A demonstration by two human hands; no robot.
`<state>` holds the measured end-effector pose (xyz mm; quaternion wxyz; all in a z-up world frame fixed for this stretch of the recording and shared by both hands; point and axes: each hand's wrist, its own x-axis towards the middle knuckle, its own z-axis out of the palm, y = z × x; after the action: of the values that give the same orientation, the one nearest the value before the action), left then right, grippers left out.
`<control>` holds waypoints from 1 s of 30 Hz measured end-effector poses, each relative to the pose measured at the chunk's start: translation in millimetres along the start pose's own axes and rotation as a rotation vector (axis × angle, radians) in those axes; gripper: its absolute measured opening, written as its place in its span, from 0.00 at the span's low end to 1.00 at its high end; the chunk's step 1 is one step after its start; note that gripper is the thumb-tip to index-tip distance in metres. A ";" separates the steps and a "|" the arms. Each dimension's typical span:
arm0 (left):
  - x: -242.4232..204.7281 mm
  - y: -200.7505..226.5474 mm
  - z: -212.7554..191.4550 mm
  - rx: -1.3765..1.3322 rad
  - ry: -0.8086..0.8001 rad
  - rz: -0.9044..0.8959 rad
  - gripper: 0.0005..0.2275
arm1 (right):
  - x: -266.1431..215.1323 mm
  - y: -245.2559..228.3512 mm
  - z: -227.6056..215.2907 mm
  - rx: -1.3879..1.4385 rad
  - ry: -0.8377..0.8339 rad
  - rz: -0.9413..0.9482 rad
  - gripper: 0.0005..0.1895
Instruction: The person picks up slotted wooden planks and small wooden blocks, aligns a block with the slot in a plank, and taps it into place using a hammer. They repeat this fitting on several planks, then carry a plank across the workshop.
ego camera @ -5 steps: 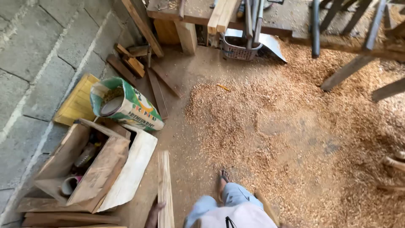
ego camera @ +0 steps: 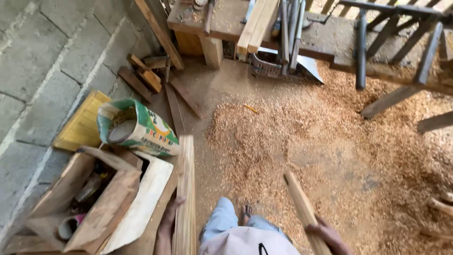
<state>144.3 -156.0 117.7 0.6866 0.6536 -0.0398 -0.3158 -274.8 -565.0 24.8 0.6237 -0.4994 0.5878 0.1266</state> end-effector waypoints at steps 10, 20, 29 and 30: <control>460.1 172.5 139.3 -0.063 -0.398 0.113 0.33 | -9.5 -423.2 85.3 0.355 0.009 -0.334 0.53; 857.1 257.1 283.2 0.582 -0.130 -0.004 0.47 | 157.8 -795.3 225.0 0.525 -0.054 -0.338 0.47; 962.0 240.7 296.5 0.474 0.045 0.227 0.52 | 337.0 -945.6 276.4 0.492 -0.054 -0.582 0.50; 958.1 262.2 299.6 0.735 0.095 0.053 0.52 | 330.0 -964.8 280.9 0.406 0.014 -0.561 0.54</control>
<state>868.3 -896.9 59.1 0.4153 0.8692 -0.1354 -0.2316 705.8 -942.5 145.2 0.7166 -0.5082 0.4454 -0.1727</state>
